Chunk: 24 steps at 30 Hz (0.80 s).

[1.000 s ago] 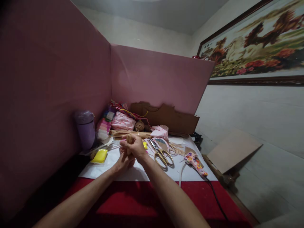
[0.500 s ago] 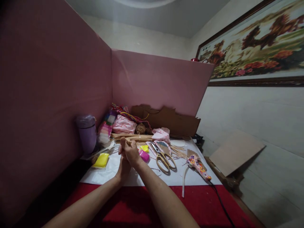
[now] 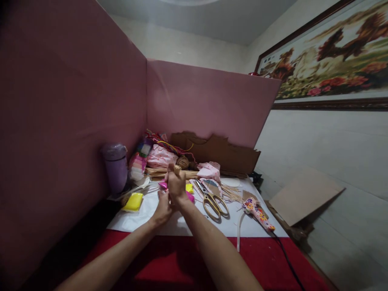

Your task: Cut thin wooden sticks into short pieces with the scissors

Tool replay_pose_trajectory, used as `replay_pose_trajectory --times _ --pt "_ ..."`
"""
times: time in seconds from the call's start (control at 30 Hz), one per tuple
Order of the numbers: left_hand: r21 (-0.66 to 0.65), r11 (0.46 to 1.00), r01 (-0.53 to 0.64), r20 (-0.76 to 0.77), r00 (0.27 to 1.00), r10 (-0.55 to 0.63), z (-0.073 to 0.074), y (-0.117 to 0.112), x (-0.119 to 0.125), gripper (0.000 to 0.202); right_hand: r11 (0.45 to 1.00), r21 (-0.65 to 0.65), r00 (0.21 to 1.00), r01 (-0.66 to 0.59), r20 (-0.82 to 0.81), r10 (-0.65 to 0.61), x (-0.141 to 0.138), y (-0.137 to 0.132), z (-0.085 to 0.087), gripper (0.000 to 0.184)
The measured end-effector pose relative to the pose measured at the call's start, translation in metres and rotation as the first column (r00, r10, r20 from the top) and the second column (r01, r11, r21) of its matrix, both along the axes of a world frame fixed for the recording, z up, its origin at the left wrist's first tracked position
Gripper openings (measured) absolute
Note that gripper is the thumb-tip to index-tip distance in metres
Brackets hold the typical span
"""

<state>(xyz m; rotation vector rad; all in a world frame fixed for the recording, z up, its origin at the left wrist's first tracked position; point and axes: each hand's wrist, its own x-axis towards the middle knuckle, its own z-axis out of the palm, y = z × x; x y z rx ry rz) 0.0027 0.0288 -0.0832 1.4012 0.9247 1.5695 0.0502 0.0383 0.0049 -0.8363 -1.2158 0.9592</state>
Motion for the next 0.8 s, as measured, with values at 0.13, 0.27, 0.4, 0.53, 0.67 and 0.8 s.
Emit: replay_pose_trajectory --times 0.13,0.27,0.4,0.53,0.67,0.8 --pt "0.044 0.991 -0.125 0.168 0.979 0.116 0.020 -0.006 -0.016 0.041 0.995 0.008 0.994 -0.104 0.041 0.103 0.016 0.001 0.004 0.058" --pt "-0.108 0.938 -0.328 0.258 0.902 0.345 0.023 0.000 -0.025 0.031 0.985 -0.023 0.981 -0.171 0.093 0.172 0.018 -0.006 -0.022 0.060" --pt "-0.097 0.970 -0.224 0.259 0.935 0.242 0.020 0.003 -0.020 0.028 0.983 -0.022 0.979 -0.182 0.085 0.184 0.020 -0.008 -0.033 0.059" --pt "-0.021 1.000 0.001 0.159 0.987 0.002 0.018 0.001 -0.011 0.027 0.978 -0.037 0.977 -0.203 0.060 0.205 0.024 -0.006 -0.028 0.058" --pt "-0.093 0.969 0.228 0.114 0.970 -0.217 0.012 -0.004 -0.002 0.036 0.974 -0.088 0.978 -0.208 0.007 0.210 0.022 -0.007 -0.027 0.055" --pt "-0.087 0.936 0.342 0.048 0.939 -0.339 0.006 -0.013 0.004 0.044 0.995 -0.072 0.996 -0.072 -0.050 0.068 0.018 -0.004 -0.031 0.053"
